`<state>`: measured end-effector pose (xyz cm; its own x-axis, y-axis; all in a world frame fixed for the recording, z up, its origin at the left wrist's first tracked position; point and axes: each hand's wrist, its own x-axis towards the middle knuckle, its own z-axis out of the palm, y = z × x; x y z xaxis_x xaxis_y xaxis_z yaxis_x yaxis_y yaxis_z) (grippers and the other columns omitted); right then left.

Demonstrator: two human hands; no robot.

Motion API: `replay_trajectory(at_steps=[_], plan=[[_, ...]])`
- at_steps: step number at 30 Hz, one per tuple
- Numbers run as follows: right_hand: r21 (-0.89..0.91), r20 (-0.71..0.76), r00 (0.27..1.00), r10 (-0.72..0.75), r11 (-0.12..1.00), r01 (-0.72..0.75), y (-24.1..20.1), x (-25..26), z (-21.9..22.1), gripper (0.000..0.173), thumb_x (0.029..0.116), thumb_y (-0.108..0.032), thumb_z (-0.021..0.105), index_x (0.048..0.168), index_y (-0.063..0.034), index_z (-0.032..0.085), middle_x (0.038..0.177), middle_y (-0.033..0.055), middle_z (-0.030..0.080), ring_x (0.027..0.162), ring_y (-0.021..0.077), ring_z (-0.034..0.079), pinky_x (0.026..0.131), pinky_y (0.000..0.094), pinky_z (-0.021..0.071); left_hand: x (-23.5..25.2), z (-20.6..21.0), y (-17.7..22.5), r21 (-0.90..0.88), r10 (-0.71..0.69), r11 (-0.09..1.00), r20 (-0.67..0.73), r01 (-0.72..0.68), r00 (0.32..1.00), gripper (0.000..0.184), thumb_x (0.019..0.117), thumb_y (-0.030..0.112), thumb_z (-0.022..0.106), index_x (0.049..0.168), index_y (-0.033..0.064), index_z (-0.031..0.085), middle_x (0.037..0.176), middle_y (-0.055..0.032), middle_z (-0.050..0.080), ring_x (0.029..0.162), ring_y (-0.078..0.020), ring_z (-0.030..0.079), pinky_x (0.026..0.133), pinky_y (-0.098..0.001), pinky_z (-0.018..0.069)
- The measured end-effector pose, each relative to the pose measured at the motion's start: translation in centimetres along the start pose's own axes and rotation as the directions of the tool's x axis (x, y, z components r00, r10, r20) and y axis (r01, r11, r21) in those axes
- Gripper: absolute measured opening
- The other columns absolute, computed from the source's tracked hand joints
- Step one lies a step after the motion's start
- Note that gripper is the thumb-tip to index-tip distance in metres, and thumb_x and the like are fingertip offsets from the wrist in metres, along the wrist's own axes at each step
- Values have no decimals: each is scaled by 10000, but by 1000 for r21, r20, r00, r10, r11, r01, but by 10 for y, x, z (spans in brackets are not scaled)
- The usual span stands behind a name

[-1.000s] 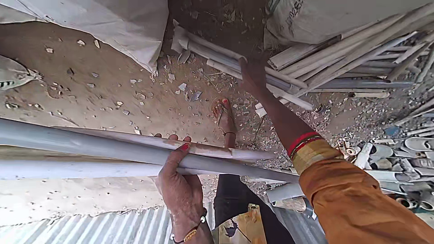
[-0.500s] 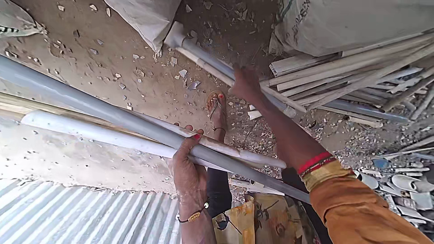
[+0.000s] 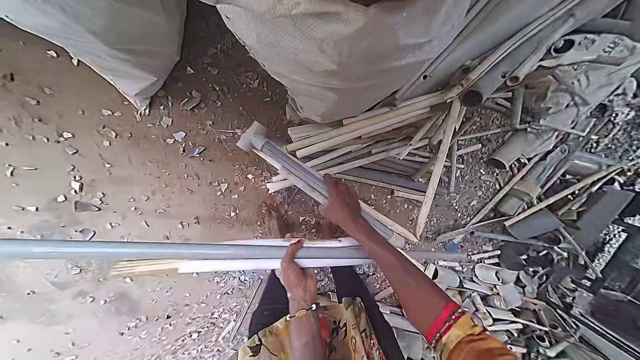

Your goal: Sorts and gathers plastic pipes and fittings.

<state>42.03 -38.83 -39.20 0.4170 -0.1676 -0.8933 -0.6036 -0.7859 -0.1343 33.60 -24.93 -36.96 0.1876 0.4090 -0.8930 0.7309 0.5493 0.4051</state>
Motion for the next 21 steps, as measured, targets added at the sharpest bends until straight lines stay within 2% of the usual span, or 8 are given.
replay_trajectory(at_steps=[3,6,9,11,13,17,20,21], plan=[[-46,27,999,19,999,-17,37,-17,-6,807,834,-260,749,1560,-151,413,1367,209,590,1208,381,607,982,538,488,-17,8,-37,-63,-129,989,13,130,991,398,917,-71,531,1308,-1,516,1080,-138,639,914,-197,659,792,-368,584],[-19,175,977,-125,991,130,46,-31,-2,790,796,-322,799,1487,-108,483,1292,199,629,1205,364,603,987,552,476,-15,-5,-56,-123,-177,974,113,191,978,394,924,-85,489,1299,31,520,1135,-115,669,996,-200,685,849,-383,593],[78,350,883,-313,949,305,30,-51,11,833,748,-382,857,1460,-120,515,1216,199,662,1169,379,609,963,580,472,-11,-28,-54,-138,-192,969,99,205,976,215,916,-11,403,1022,59,577,867,-74,708,794,-162,720,708,-358,625],[180,403,811,-423,906,383,12,-71,11,925,721,-333,887,1516,-119,464,1239,224,643,1167,406,598,950,593,472,-7,-49,-47,-104,-209,970,92,218,974,346,1039,223,234,983,125,561,821,-14,699,785,-113,708,698,-327,611],[225,340,812,-475,879,420,0,-91,7,944,702,-356,898,1509,-136,459,1231,211,638,1129,389,618,898,569,503,-4,-69,-36,-84,-238,965,104,247,966,527,1090,466,121,1092,159,550,910,1,678,873,-113,681,754,-352,588],[321,-119,957,-267,901,291,3,-123,-13,797,683,-275,859,1398,-46,592,1158,190,708,1051,349,687,873,537,539,-7,-58,-17,-101,-150,980,201,173,968,314,1030,181,281,984,105,582,824,-25,707,756,-110,718,661,-299,622],[325,-119,985,-125,932,158,18,-141,-29,912,710,-332,847,1501,-52,489,1348,178,656,1195,345,648,1021,567,475,-25,-39,-6,-110,-145,977,300,185,943,235,942,119,378,972,85,608,796,-46,706,705,-117,719,626,-292,624],[285,-81,988,-134,947,152,22,-152,-32,926,725,-341,842,1522,-55,467,1397,193,622,1207,366,641,1002,568,493,-36,-33,-3,-74,-136,984,285,163,949,246,957,130,366,968,101,610,801,-40,719,720,-117,727,638,-308,630]])
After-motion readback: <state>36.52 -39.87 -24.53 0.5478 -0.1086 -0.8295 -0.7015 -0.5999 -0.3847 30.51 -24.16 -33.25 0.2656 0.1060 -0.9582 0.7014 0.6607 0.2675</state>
